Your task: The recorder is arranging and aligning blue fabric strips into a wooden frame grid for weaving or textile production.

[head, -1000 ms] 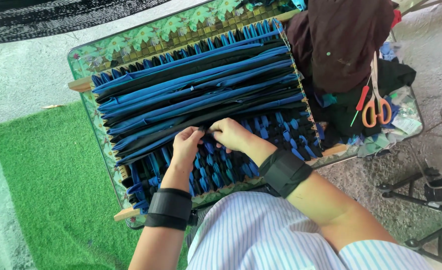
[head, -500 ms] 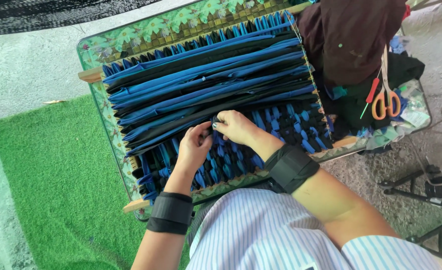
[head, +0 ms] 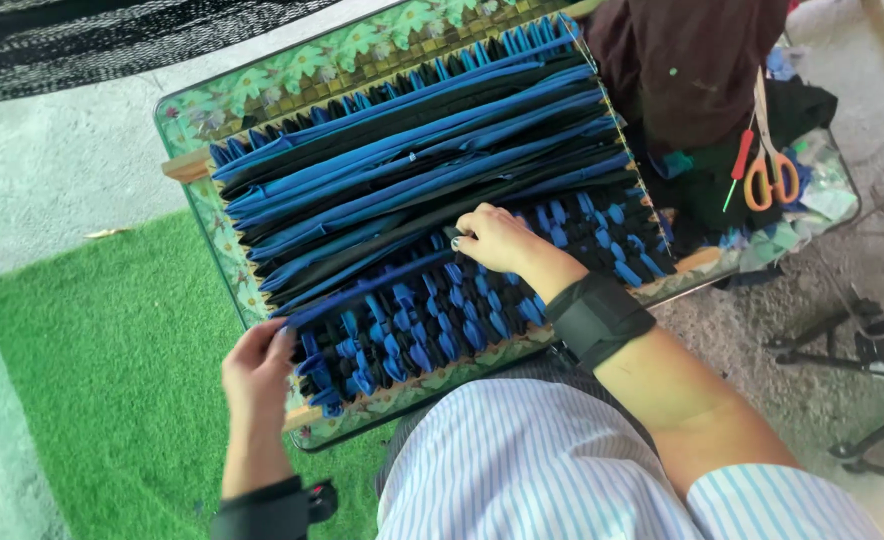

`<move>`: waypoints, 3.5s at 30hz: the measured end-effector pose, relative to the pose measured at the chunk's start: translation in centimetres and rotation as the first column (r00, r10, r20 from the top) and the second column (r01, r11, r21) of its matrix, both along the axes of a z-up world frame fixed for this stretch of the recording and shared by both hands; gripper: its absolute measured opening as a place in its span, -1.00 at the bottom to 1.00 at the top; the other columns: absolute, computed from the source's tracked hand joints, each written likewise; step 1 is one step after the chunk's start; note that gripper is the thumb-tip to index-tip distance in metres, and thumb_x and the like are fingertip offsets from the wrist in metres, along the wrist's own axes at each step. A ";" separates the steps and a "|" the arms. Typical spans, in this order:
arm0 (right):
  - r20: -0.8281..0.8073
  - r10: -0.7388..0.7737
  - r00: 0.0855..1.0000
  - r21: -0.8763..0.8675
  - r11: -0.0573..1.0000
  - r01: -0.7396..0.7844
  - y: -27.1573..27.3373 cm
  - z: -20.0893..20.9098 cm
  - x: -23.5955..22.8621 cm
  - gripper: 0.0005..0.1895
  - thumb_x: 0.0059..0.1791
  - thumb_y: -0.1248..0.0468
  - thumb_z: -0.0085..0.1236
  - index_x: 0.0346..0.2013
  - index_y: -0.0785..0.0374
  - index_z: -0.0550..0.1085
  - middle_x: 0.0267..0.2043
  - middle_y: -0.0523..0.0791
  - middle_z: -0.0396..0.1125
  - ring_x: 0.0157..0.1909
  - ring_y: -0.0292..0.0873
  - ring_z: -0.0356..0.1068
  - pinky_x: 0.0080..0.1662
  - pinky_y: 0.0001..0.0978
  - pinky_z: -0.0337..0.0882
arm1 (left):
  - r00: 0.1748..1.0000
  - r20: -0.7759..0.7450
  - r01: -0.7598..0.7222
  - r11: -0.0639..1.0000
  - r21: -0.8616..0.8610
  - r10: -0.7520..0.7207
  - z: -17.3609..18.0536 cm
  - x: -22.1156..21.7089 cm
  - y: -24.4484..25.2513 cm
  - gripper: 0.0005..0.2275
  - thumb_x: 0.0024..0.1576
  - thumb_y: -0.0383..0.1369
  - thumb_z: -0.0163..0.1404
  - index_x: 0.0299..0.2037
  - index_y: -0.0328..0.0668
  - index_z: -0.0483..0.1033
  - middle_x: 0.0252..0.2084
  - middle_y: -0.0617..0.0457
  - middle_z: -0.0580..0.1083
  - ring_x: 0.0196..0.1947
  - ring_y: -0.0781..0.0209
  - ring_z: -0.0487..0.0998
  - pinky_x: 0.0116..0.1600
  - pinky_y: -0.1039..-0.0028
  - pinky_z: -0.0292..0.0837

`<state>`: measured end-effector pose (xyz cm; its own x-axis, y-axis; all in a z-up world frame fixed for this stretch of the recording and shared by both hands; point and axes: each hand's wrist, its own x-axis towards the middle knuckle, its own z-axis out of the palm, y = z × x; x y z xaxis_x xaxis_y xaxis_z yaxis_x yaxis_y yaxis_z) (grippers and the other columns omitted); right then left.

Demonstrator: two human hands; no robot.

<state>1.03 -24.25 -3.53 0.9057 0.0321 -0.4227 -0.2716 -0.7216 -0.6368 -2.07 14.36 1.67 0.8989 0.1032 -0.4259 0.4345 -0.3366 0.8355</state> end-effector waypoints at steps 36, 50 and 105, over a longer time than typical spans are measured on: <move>0.134 0.041 0.990 0.020 0.999 -0.044 2.2 4.0 -1.4 -0.88 -0.10 0.21 0.18 -0.29 0.11 0.53 -0.20 -0.19 0.37 -0.17 -0.08 0.45 -0.12 -0.21 0.46 | 0.996 -0.047 -0.084 0.753 -0.653 0.070 -2.5 5.4 -0.4 -0.78 0.35 -0.18 -0.07 -0.26 -0.11 0.43 -0.29 0.16 0.43 -0.27 0.34 0.41 -0.08 0.45 0.33; 0.160 -0.036 0.986 -0.058 0.997 0.045 1.3 1.5 -1.0 -0.84 -0.01 0.28 0.09 -0.25 0.06 0.63 -0.16 -0.12 0.41 -0.08 0.00 0.45 -0.04 -0.13 0.45 | 0.675 0.302 0.404 0.680 0.612 -0.673 2.0 4.9 2.1 -0.72 -0.02 -0.40 0.24 -0.53 -0.21 0.29 -0.20 0.06 0.54 -0.31 0.18 0.48 -0.25 0.43 0.38; 0.209 -0.447 0.870 0.776 0.617 0.131 -3.2 11.4 -2.9 -0.81 0.10 0.45 0.02 0.01 0.26 0.36 -0.25 -0.16 0.38 -0.39 -0.42 0.39 -0.42 -0.57 0.40 | 0.927 0.121 0.328 0.925 0.193 -0.354 -5.3 4.0 -20.7 -0.83 0.18 -0.27 0.03 -0.24 -0.14 0.64 -0.34 -0.02 0.62 -0.30 0.08 0.59 -0.21 0.32 0.47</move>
<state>-1.91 -27.41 7.84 0.9930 -0.1117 -0.0373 -0.0274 0.0891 -0.9956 1.89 -6.32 -3.65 0.9441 -0.1636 -0.2863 0.1423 -0.5813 0.8012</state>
